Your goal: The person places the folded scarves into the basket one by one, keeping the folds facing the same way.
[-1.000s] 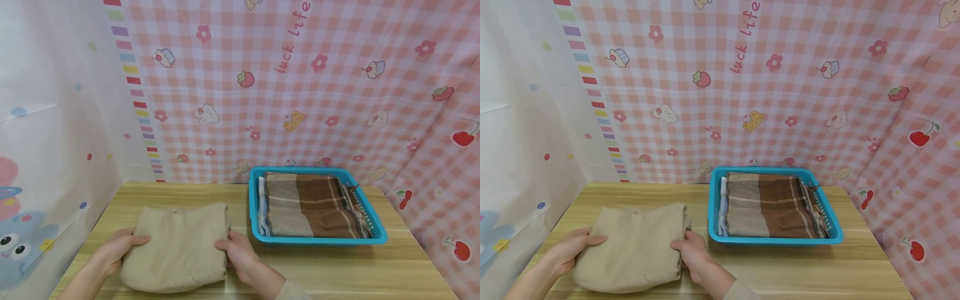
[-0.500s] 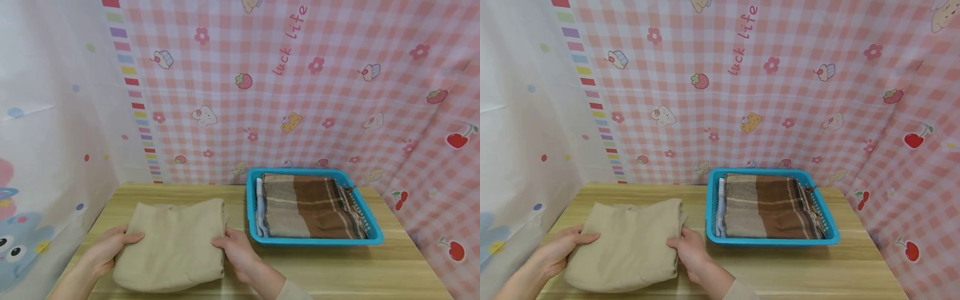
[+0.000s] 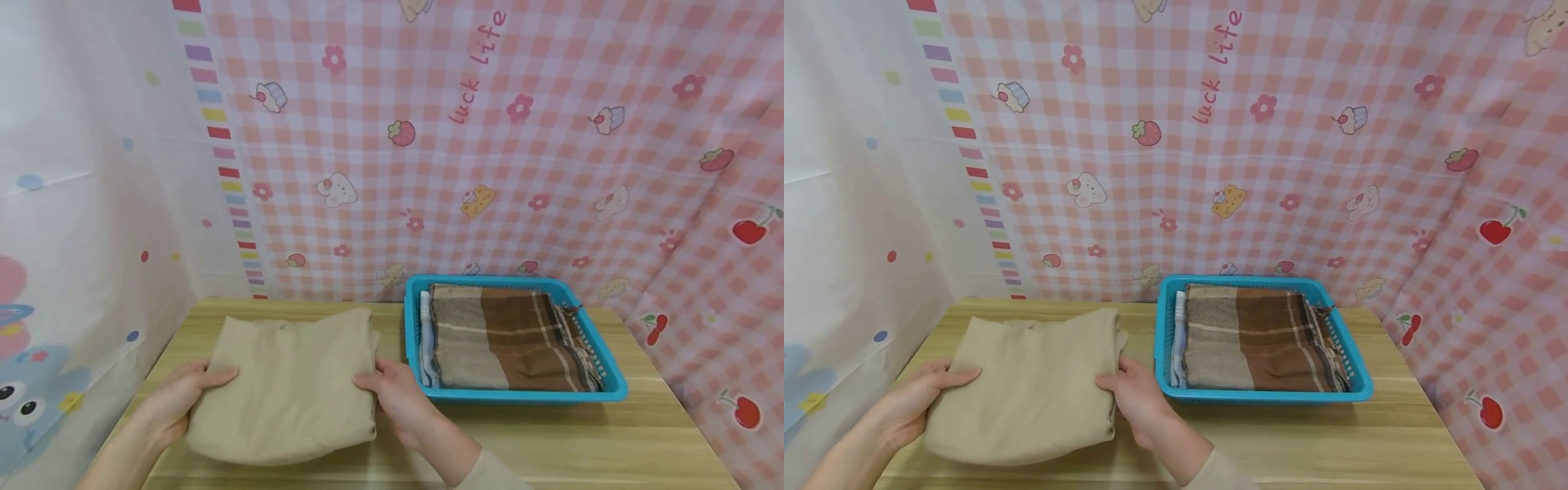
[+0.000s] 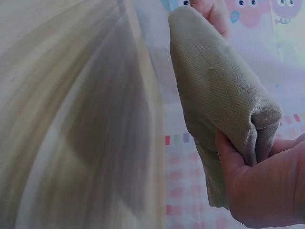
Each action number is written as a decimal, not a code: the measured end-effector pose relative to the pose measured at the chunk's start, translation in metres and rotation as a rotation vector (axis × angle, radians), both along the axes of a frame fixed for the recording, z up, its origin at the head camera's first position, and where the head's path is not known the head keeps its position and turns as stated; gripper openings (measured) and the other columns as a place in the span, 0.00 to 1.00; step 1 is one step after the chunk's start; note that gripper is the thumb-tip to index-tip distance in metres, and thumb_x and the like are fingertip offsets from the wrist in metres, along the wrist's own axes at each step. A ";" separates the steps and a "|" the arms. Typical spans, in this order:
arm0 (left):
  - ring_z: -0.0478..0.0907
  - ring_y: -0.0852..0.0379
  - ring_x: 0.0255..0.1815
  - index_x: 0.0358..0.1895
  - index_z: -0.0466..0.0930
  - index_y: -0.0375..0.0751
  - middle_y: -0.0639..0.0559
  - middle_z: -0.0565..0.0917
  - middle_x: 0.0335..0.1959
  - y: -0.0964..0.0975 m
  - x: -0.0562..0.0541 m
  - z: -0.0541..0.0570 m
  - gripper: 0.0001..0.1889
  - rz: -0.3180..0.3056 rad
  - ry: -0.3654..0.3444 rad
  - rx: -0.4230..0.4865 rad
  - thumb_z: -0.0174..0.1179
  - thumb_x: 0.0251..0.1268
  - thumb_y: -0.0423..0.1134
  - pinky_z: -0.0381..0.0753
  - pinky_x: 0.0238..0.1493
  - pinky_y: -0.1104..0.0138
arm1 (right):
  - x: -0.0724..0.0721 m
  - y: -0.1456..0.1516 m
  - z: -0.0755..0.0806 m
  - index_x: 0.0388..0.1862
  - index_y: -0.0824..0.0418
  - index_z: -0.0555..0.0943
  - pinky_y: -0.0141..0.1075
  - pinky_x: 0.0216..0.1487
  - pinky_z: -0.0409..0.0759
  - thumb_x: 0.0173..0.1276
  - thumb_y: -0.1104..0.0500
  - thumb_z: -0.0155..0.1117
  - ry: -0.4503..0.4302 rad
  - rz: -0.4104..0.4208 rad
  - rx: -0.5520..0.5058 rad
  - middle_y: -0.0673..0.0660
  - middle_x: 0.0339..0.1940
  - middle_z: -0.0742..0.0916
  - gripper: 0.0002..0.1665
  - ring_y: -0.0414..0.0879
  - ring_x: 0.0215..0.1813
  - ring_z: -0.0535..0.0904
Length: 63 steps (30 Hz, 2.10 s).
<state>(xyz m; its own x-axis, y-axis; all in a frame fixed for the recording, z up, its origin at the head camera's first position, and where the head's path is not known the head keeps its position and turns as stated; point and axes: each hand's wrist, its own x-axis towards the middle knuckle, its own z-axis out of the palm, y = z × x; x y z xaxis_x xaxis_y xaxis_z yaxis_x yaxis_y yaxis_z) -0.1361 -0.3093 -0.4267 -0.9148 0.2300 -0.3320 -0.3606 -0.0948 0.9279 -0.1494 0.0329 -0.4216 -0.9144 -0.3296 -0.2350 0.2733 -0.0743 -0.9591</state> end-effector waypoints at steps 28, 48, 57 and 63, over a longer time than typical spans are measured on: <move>0.86 0.54 0.48 0.65 0.70 0.35 0.52 0.86 0.48 0.049 -0.023 0.034 0.19 0.001 0.064 0.013 0.60 0.77 0.36 0.87 0.50 0.58 | -0.021 0.055 0.030 0.71 0.72 0.73 0.41 0.46 0.88 0.81 0.61 0.57 0.113 0.012 0.055 0.59 0.49 0.90 0.26 0.47 0.45 0.88; 0.85 0.55 0.49 0.67 0.68 0.30 0.52 0.87 0.48 0.092 -0.038 0.041 0.22 0.008 0.127 0.046 0.60 0.78 0.35 0.86 0.52 0.59 | -0.034 0.104 0.039 0.76 0.66 0.71 0.42 0.50 0.86 0.81 0.58 0.60 0.091 -0.068 0.055 0.58 0.52 0.88 0.29 0.49 0.49 0.87; 0.86 0.56 0.48 0.67 0.68 0.29 0.52 0.88 0.47 0.111 -0.044 0.041 0.21 0.023 0.134 0.094 0.59 0.78 0.34 0.86 0.51 0.61 | -0.037 0.127 0.040 0.78 0.66 0.69 0.43 0.48 0.88 0.82 0.57 0.59 0.105 -0.039 0.041 0.57 0.50 0.89 0.30 0.48 0.46 0.88; 0.86 0.57 0.48 0.69 0.66 0.29 0.52 0.87 0.47 0.127 -0.051 0.044 0.23 0.016 0.133 0.128 0.58 0.78 0.33 0.86 0.51 0.61 | -0.039 0.141 0.044 0.78 0.66 0.69 0.43 0.47 0.88 0.82 0.57 0.60 0.094 -0.071 0.046 0.55 0.49 0.89 0.31 0.47 0.45 0.88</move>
<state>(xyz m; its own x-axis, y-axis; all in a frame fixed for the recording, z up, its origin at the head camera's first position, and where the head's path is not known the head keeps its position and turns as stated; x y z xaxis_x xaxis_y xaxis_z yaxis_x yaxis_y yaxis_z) -0.1869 -0.1828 -0.3831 -0.9527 0.2474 -0.1765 -0.2327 -0.2203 0.9473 -0.1879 0.1737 -0.3779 -0.9539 -0.2538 -0.1601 0.1771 -0.0455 -0.9831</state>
